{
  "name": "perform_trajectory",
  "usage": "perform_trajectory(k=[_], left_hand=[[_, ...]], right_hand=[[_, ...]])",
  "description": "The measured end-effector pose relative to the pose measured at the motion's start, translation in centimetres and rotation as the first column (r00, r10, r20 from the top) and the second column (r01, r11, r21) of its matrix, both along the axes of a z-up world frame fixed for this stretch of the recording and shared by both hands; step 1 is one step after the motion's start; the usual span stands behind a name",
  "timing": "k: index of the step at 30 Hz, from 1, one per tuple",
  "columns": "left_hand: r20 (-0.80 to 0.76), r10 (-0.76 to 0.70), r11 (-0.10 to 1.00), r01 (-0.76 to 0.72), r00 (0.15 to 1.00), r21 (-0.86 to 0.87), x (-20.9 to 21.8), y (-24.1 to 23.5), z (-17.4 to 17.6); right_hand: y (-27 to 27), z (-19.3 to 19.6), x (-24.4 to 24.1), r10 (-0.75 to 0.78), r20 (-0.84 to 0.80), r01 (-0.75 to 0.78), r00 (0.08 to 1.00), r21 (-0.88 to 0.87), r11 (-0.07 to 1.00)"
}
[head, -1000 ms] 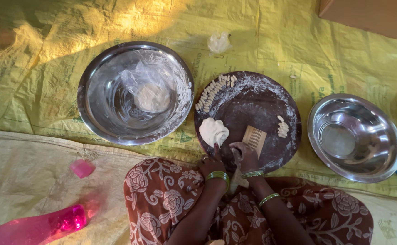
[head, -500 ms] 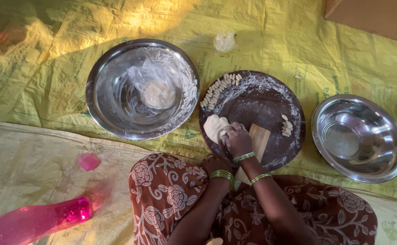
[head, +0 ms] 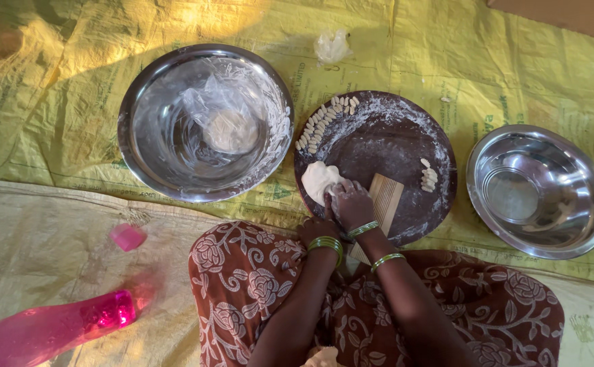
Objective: The person sits on the floor and uses a wooden tool to press and cut small pieces of dough from a larger lump on a round board. They roll the pieces into balls and place them on the board.
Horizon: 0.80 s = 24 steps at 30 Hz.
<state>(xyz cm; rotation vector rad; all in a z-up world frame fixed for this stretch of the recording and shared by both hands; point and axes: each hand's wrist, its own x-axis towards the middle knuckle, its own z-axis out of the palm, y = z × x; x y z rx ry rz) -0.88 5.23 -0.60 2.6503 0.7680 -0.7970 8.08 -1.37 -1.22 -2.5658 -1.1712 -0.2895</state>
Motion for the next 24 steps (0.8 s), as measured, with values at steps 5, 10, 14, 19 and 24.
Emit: perform_trajectory(k=[5,10,14,19,24], left_hand=[[-0.039,0.033,0.998,-0.035,0.999,-0.054,0.6,0.9,0.9],[-0.036,0.022,0.999,-0.023,0.999,-0.043,0.6,0.9,2.2],[-0.055,0.047,0.991,-0.053,0.997,-0.12,0.8,1.0,2.7],[0.059,0.04,0.997,-0.036,0.997,-0.068,0.5,0.1,2.9],[0.088,0.049,0.993,-0.038,0.995,-0.115,-0.1,-0.3,3.3]], right_hand=[[-2.5,-2.4,0.4,0.089,-0.163,-0.078,0.983,0.072,0.994],[-4.9,-3.6,0.8,0.079,-0.688,0.049,0.721,0.165,0.985],[-7.4,-2.3,0.8,0.31,-0.914,0.296,0.261,0.381,0.876],[-10.2,0.9,0.8,0.601,-0.799,0.64,0.021,0.473,0.606],[-10.0,0.6,0.6,0.618,-0.786,0.777,0.012,0.396,0.489]])
